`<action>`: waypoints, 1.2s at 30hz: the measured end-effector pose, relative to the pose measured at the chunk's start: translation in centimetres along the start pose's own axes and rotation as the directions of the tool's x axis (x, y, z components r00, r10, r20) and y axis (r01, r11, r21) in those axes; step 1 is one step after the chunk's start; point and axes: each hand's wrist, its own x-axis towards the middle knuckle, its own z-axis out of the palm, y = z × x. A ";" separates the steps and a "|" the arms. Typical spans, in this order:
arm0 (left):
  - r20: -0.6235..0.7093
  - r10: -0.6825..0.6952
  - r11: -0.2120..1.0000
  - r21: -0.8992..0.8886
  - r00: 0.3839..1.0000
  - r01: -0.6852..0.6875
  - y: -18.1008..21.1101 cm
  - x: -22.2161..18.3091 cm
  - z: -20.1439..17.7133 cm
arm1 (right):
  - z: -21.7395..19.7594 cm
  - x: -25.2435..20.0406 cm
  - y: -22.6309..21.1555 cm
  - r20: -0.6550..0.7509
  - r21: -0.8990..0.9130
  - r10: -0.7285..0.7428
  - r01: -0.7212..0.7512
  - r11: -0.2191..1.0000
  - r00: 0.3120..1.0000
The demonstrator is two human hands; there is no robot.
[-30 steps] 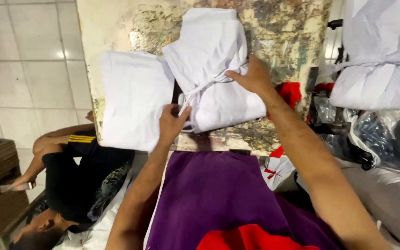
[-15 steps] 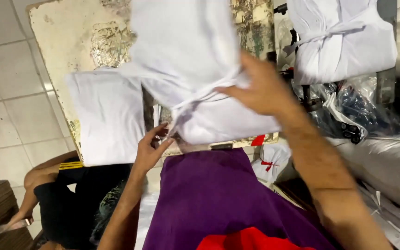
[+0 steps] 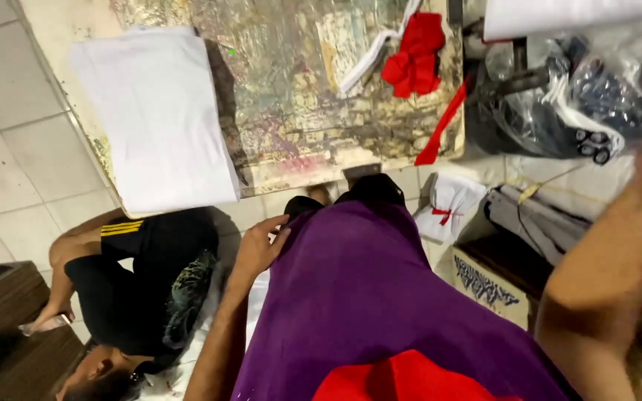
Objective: Folding white fabric pieces and tying them into bundles using colored fabric strips on a production table.
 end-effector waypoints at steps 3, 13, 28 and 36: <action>0.042 0.013 0.997 0.080 0.999 -0.016 -3.1 -1.2 0.9 | 3.4 -10.6 -0.1 -0.169 0.380 0.253 -0.174 0.909 0.953; 0.168 -0.158 0.974 0.185 0.973 0.127 -10.3 -8.1 7.4 | 16.9 -34.9 10.6 0.243 0.377 0.606 -0.650 0.660 0.757; 0.230 -0.616 0.783 0.285 0.754 0.553 -16.2 -1.1 22.1 | 33.9 -53.2 21.7 0.464 -0.216 0.489 -0.441 0.871 0.738; 0.195 -0.417 0.908 0.052 0.888 0.415 -8.9 4.1 25.0 | 33.5 -53.6 22.7 0.471 -0.173 0.569 -0.562 0.809 0.674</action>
